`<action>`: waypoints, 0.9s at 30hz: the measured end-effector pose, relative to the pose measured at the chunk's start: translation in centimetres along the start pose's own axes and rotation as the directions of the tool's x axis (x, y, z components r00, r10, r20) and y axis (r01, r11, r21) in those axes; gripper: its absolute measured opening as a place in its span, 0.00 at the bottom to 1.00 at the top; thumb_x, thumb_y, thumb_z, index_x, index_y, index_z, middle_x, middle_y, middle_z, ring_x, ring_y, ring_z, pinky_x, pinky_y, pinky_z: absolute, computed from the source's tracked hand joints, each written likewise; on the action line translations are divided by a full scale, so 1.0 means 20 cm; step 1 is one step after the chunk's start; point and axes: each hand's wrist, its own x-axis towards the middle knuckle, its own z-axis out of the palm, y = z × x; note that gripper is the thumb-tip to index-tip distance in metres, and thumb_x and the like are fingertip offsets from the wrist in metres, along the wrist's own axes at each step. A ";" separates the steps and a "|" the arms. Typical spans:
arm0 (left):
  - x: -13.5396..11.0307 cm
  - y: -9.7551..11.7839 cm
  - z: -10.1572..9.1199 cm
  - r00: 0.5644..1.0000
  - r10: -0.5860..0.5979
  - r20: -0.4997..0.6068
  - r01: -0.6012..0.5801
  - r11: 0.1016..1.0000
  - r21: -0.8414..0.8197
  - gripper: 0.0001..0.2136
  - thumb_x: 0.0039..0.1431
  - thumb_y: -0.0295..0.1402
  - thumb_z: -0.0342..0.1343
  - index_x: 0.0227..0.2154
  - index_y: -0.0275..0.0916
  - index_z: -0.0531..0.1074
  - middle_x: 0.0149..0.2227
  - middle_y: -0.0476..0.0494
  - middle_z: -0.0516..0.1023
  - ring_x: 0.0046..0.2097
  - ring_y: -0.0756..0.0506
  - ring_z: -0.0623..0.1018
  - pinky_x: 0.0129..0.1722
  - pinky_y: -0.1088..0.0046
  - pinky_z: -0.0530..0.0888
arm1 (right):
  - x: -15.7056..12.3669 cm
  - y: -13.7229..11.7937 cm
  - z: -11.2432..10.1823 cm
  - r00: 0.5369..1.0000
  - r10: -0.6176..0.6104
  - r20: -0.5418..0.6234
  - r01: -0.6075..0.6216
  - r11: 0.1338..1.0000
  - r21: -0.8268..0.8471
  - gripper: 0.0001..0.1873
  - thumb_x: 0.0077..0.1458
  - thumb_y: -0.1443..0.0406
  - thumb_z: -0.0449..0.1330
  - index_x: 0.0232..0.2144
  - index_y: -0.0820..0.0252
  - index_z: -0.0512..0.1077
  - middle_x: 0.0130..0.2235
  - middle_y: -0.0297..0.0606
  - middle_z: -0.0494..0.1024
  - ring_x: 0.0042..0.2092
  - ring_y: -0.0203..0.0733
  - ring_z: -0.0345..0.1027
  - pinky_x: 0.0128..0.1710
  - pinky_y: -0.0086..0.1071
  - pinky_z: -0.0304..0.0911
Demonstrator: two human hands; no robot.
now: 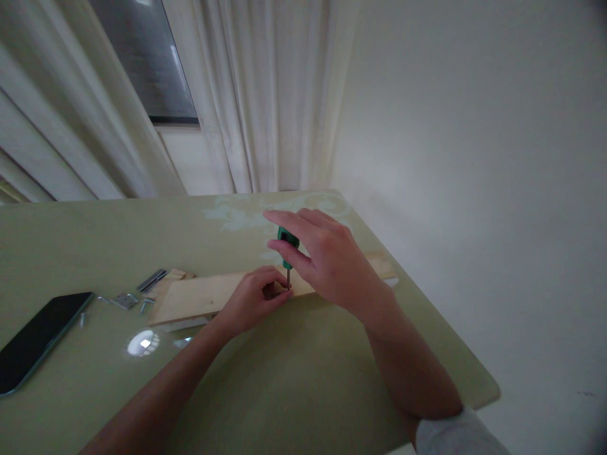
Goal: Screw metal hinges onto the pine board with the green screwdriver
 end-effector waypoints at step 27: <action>0.00 0.01 0.01 0.995 0.088 0.051 -0.096 0.978 0.188 0.05 0.63 0.33 0.64 0.32 0.39 0.77 0.35 0.45 0.76 0.36 0.46 0.74 0.36 0.71 0.69 | 0.02 0.10 0.05 0.989 -0.107 -0.099 0.102 0.993 -0.056 0.18 0.71 0.55 0.60 0.56 0.53 0.79 0.41 0.39 0.79 0.45 0.44 0.71 0.48 0.38 0.68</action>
